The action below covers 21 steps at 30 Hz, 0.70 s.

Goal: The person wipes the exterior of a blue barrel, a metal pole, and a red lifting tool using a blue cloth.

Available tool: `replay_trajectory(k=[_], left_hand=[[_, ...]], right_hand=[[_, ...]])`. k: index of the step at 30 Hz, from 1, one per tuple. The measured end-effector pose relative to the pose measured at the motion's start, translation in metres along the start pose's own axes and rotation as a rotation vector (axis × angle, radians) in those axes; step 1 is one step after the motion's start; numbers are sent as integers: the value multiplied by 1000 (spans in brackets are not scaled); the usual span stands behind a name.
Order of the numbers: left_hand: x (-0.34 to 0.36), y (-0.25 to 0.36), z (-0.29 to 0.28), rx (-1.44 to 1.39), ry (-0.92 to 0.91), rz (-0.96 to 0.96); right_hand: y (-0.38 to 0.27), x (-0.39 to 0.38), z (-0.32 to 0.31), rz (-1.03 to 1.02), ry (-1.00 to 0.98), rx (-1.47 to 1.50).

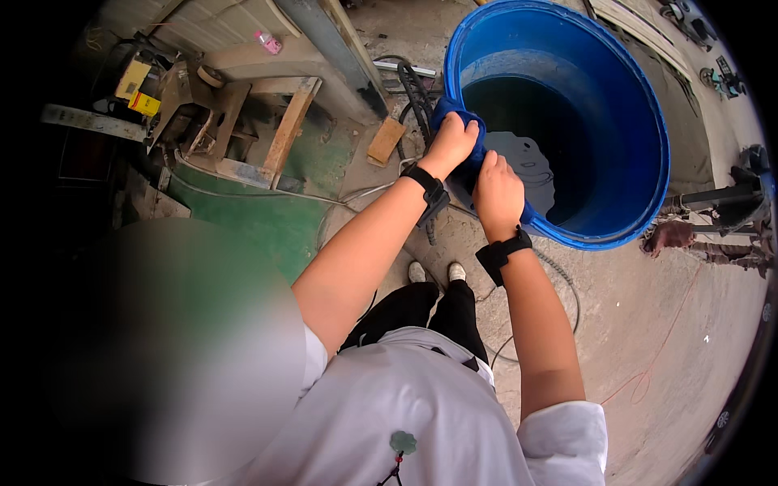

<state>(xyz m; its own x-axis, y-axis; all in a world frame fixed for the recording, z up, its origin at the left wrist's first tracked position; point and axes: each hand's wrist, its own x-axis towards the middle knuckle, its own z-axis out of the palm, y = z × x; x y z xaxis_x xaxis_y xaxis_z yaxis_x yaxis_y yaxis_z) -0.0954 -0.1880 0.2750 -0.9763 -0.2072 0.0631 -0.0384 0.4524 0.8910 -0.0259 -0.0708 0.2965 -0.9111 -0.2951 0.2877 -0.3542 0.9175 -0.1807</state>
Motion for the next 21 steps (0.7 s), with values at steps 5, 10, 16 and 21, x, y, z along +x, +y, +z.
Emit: replay_trajectory(k=[5, 10, 16, 21], left_hand=[[-23, -30, 4, 118, 109, 47], [-13, -5, 17, 91, 77, -4], [32, -16, -6, 165, 0, -172], [28, -15, -2, 6, 108, -232]], right_hand=[[-20, 1, 6, -69, 54, 125], [5, 4, -2, -43, -15, 87], [31, -20, -10, -122, -180, 131], [53, -32, -19, -291, -168, 137]])
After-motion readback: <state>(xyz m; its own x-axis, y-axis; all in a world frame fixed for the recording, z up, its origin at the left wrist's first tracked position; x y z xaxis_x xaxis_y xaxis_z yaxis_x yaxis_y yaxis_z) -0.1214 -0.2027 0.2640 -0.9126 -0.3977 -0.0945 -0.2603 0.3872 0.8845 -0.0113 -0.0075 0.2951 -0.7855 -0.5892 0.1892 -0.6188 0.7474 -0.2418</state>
